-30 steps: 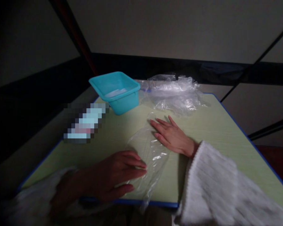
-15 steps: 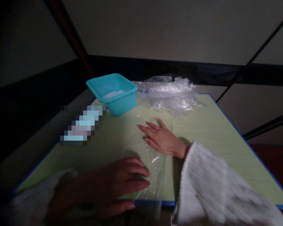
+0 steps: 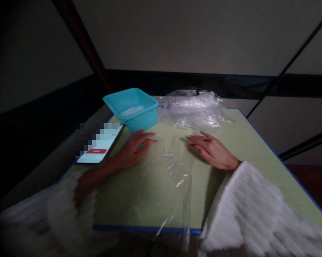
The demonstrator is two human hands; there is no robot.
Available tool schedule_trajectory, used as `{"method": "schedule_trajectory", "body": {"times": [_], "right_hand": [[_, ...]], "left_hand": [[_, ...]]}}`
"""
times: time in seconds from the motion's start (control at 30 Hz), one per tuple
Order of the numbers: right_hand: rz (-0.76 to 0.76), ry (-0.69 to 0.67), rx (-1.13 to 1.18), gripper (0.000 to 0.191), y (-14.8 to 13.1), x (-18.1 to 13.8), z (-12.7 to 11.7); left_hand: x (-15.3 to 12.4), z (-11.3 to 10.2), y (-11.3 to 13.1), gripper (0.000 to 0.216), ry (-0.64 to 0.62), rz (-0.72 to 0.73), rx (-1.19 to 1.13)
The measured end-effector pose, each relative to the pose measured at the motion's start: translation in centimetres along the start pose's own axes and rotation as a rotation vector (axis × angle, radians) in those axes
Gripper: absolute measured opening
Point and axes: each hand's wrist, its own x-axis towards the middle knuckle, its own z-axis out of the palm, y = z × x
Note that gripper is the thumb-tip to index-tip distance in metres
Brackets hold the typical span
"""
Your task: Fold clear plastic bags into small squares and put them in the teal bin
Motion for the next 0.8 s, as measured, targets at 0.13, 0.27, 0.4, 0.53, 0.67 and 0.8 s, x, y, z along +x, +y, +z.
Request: {"method": "schedule_trajectory", "body": {"times": [0.13,0.27,0.4,0.53,0.67,0.8], "right_hand": [[0.056,-0.023,-0.043,0.043,0.4,-0.3,0.1],[0.076,-0.018,-0.095,0.041,0.3,0.0,0.4],[0.108,-0.015,-0.136,0.039,0.5,0.0,0.6],[0.103,-0.014,-0.177,0.039,0.6,0.1,0.8],[0.051,-0.018,-0.141,0.040,-0.4,0.8,1.0],[0.037,-0.054,0.000,0.039,-1.6,1.5,1.4]], "left_hand": [[0.3,0.7,-1.8,0.038,-0.035,-0.047,0.009],[0.0,0.6,-1.6,0.040,-0.103,-0.021,0.016],[-0.1,0.4,-1.6,0.041,-0.118,-0.012,0.048],[-0.1,0.5,-1.7,0.043,-0.090,-0.023,0.093],[-0.1,0.4,-1.0,0.039,-0.052,-0.015,0.093],[-0.2,0.6,-0.4,0.038,-0.085,0.040,0.046]]}}
